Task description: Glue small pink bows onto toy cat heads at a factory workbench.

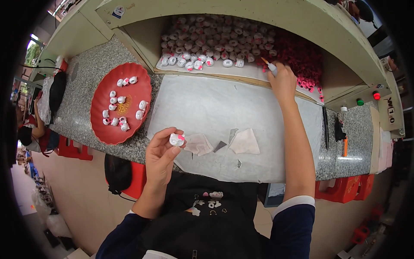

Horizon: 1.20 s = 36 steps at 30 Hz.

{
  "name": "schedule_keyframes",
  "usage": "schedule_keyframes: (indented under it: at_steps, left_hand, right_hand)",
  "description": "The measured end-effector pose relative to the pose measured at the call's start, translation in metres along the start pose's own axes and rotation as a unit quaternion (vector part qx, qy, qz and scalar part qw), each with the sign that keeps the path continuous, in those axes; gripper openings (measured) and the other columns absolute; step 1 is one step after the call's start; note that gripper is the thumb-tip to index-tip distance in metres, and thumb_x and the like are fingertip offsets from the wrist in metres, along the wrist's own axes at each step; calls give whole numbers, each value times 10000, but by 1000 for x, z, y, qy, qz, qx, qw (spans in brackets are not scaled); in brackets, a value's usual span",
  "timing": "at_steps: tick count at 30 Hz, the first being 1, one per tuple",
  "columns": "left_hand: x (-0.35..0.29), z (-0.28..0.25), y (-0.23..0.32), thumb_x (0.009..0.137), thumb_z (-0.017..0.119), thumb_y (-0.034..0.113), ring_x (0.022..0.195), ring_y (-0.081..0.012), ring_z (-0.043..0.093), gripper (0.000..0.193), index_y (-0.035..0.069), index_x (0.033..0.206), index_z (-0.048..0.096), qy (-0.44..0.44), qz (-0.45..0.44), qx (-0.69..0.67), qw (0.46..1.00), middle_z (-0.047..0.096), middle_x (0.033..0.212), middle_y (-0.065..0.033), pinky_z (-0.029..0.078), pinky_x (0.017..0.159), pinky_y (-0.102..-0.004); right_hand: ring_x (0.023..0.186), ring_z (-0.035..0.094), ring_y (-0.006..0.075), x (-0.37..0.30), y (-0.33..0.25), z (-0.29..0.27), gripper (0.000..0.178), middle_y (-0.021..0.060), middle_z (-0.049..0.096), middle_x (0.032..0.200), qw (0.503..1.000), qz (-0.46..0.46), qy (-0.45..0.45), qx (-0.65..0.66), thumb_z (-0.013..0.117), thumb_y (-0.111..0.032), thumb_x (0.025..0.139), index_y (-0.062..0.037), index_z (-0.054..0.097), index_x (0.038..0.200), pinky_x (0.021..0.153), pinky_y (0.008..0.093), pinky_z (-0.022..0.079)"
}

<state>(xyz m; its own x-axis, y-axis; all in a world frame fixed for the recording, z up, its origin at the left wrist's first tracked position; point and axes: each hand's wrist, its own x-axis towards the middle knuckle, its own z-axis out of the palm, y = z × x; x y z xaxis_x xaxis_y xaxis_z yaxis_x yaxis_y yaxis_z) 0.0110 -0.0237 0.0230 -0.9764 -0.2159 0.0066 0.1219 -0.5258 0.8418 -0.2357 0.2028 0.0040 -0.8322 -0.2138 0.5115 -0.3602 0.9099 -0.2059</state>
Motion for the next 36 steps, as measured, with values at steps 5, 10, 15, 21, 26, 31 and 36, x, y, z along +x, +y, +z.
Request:
schedule_keyframes:
  at_steps: [5, 10, 15, 21, 26, 31, 36]
  left_hand:
    - [1, -1, -3, 714, 530, -43, 914, -169, 496, 370, -21, 1068, 423, 8, -1, 16, 1000, 488, 1021, -134, 405, 804, -296]
    - [1, 5, -6, 707, 531, -64, 944, -173, 489, 368, -25, 1058, 427, -28, -11, -5, 1000, 497, 1020, -140, 399, 805, -289]
    - [-3, 8, -8, 703, 545, -60, 948, -178, 487, 326, -20, 1018, 472, -44, 69, 113, 990, 499, 1026, -133, 401, 792, -278]
    - [-5, 9, -11, 677, 548, -79, 944, -209, 494, 300, -22, 969, 513, -52, 138, 243, 959, 509, 1008, -145, 405, 784, -285]
    - [-4, 10, -8, 657, 535, -108, 960, -234, 485, 314, -32, 961, 515, -81, 179, 302, 933, 501, 1008, -166, 396, 798, -293]
    - [-4, 12, -7, 651, 557, -91, 957, -241, 488, 287, -29, 931, 533, -86, 177, 324, 925, 514, 986, -166, 394, 794, -299]
    - [-3, 11, -9, 665, 561, -81, 950, -238, 493, 289, -25, 946, 524, -100, 161, 302, 934, 510, 989, -171, 387, 807, -304]
  right_hand:
    - [543, 441, 41, -32, -46, -44, 123, 29, 517, 627, 909, 141, -94, 380, 514, -83, 746, -27, 535, 854, 501, 172, 343]
    - [541, 460, 84, -98, -109, -86, 45, 78, 547, 664, 817, 162, -99, 545, 527, 12, 711, 12, 510, 752, 523, 186, 370]
    - [554, 487, 131, -134, -135, -94, 67, 122, 537, 681, 704, 215, -190, 649, 535, 51, 682, 17, 504, 731, 530, 221, 406]
    - [633, 515, 113, -145, -146, -90, 91, 86, 552, 710, 599, 199, -197, 750, 588, 52, 666, 10, 537, 729, 569, 217, 411]
    - [617, 509, 134, -142, -147, -86, 111, 101, 534, 698, 583, 231, -202, 752, 591, 48, 653, 14, 511, 722, 549, 222, 415]
    - [604, 503, 154, -142, -147, -82, 127, 116, 517, 691, 592, 240, -215, 738, 582, 57, 642, 16, 488, 718, 530, 231, 417]
    - [626, 490, 85, -144, -148, -81, 96, 54, 534, 704, 571, 261, -200, 753, 600, 20, 676, -10, 516, 711, 560, 195, 391]
